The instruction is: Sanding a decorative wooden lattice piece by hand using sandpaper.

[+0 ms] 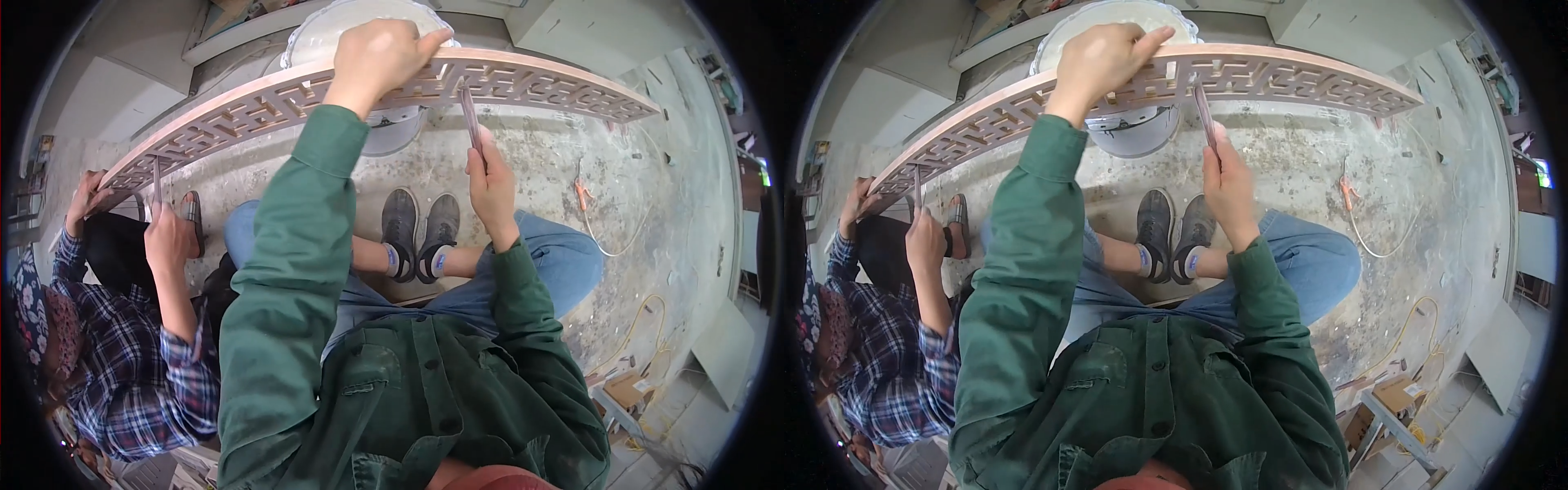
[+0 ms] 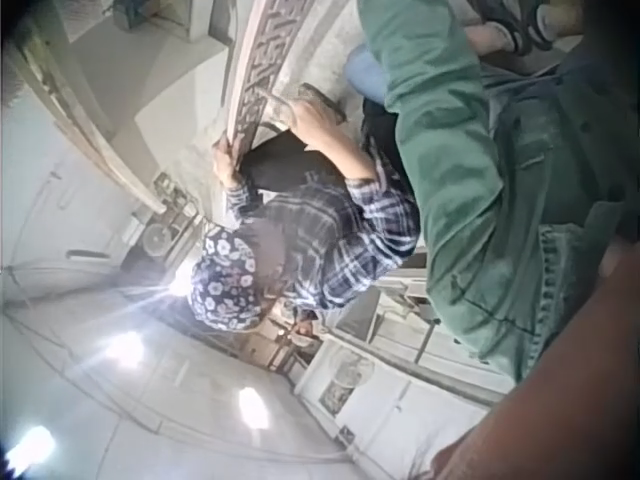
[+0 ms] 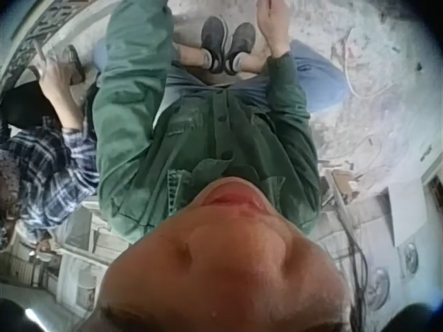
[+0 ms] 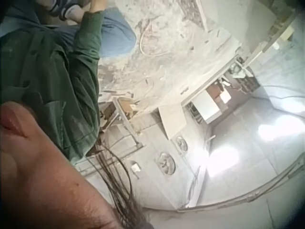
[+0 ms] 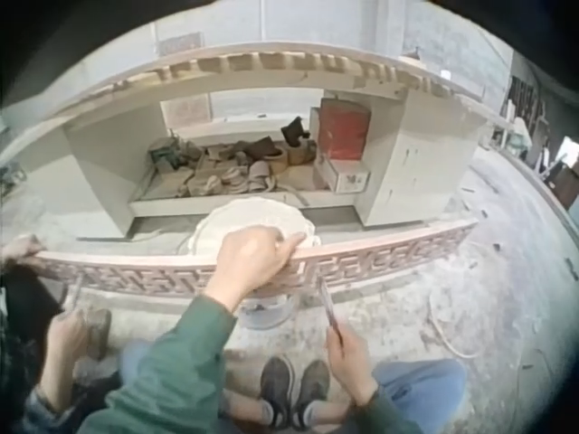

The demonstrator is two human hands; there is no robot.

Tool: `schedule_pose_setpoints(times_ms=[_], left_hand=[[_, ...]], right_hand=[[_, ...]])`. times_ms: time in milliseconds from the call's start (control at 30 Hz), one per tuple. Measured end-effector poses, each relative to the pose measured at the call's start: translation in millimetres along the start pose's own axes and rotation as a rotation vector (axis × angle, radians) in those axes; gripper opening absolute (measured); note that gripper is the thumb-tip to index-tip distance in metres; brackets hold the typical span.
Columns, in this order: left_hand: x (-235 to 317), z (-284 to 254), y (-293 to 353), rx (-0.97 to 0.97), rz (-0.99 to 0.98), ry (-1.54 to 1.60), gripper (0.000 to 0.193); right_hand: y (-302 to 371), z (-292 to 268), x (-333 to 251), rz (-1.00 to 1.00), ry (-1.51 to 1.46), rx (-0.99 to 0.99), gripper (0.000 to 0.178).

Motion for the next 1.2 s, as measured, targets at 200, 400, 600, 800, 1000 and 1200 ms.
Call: schedule_pose_setpoints(times_ms=[200,400,600,800,1000,1200], left_hand=[[-8,7,5,-0.086,-0.071,-0.01,0.06],[1,-4,11,0.218,0.01,0.005,0.054],[4,0,13,0.16,-0.023,0.017,0.05],[0,6,10,0.025,-0.042,0.018,0.052],[4,1,15,0.022,-0.041,0.015,0.052],[4,3,16,-0.045,-0.051,0.0,0.053]], right_hand=[[-1,15,4,-0.085,0.143,0.017,0.044],[2,12,-4,-0.177,0.246,0.05,0.039],[-2,-1,7,-0.121,0.265,0.017,0.038],[-8,9,19,-0.258,0.342,0.016,0.039],[-8,27,33,0.117,-0.003,-0.018,0.041],[6,50,13,0.467,-0.812,-0.061,0.047]])
Point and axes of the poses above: each hand's wrist, its own y-axis away from the middle knuckle, its own z-axis out of the palm, x = y × z, the point moved 10 cm from there along -y, towards the middle knuckle, and after that the axes turned 13 degrees about -y, right-handed, at the moved point
